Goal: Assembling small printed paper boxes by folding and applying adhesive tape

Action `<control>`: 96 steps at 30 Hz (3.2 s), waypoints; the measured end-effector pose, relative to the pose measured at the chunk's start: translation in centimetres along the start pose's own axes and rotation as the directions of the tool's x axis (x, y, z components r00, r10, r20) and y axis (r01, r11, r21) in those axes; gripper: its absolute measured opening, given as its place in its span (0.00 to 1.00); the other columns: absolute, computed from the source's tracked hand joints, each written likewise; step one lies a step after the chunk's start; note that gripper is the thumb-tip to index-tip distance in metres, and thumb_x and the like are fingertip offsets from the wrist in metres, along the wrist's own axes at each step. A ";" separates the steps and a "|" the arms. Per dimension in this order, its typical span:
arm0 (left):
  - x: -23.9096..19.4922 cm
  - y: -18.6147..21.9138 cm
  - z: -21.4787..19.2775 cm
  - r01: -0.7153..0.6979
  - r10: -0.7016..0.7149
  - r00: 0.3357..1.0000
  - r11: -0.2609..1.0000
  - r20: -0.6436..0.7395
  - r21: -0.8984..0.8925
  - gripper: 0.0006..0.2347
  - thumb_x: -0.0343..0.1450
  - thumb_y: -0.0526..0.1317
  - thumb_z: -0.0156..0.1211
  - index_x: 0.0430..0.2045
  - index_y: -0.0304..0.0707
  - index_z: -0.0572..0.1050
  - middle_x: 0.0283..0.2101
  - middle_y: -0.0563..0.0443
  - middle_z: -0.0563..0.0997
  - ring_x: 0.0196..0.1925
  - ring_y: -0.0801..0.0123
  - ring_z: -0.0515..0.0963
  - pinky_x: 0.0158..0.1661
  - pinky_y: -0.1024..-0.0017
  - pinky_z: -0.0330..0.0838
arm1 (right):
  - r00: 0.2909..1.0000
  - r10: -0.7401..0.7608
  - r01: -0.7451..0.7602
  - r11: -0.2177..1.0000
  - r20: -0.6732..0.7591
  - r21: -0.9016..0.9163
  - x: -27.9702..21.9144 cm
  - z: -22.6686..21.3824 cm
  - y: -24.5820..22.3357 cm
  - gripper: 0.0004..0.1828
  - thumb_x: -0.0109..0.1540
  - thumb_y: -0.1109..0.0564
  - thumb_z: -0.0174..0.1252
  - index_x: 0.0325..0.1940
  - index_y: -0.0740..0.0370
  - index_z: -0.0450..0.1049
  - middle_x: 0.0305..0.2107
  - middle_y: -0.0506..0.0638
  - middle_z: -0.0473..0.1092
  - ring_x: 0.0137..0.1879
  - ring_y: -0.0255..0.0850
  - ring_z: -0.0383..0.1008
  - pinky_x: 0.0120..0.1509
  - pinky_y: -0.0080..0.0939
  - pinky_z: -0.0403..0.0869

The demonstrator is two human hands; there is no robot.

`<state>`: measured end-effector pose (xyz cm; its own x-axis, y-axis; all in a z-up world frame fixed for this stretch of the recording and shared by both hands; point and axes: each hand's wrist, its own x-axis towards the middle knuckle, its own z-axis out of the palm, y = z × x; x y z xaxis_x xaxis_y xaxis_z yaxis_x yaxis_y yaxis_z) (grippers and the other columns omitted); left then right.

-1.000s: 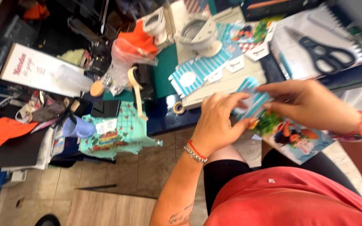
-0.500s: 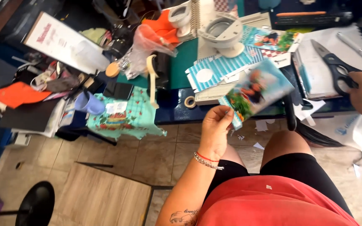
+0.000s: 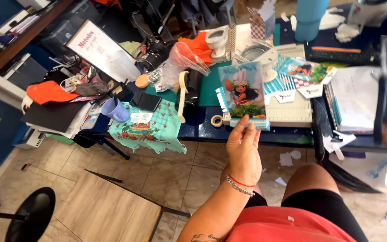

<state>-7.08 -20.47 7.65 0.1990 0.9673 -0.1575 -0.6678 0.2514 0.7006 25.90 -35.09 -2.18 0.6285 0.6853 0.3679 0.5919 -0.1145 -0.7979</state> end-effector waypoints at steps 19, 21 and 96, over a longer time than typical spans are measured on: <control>-4.9 -0.7 2.4 -0.572 0.472 0.802 0.784 0.366 0.242 0.14 0.79 0.35 0.51 0.60 0.40 0.74 0.43 0.55 0.69 0.50 0.77 0.72 0.63 0.69 0.73 | 0.858 -0.092 -0.290 0.726 0.505 0.624 -14.5 6.0 -16.7 0.39 0.59 0.40 0.60 0.68 0.67 0.72 0.28 0.50 0.73 0.35 0.38 0.72 0.43 0.37 0.73; -4.8 -0.8 2.4 -0.587 0.485 0.798 0.760 0.359 0.279 0.14 0.79 0.35 0.52 0.61 0.39 0.74 0.43 0.54 0.69 0.50 0.76 0.73 0.60 0.73 0.73 | 0.859 -0.091 -0.287 0.729 0.504 0.621 -14.7 6.0 -16.8 0.37 0.60 0.42 0.60 0.68 0.67 0.72 0.27 0.50 0.72 0.35 0.38 0.71 0.41 0.37 0.72; -2.4 -0.8 0.5 -0.288 0.277 0.953 0.953 0.122 0.089 0.13 0.63 0.27 0.71 0.36 0.41 0.74 0.34 0.53 0.80 0.35 0.77 0.78 0.43 0.78 0.76 | 0.992 -0.057 0.117 0.696 0.109 -0.708 9.4 0.9 3.8 0.29 0.56 0.42 0.68 0.53 0.65 0.83 0.38 0.66 0.81 0.48 0.61 0.80 0.54 0.52 0.75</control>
<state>-6.67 -22.99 7.79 0.0921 0.9874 0.1288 -0.6299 -0.0424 0.7755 33.63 -28.38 -2.23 0.5355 0.7647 0.3584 0.8431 -0.5086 -0.1745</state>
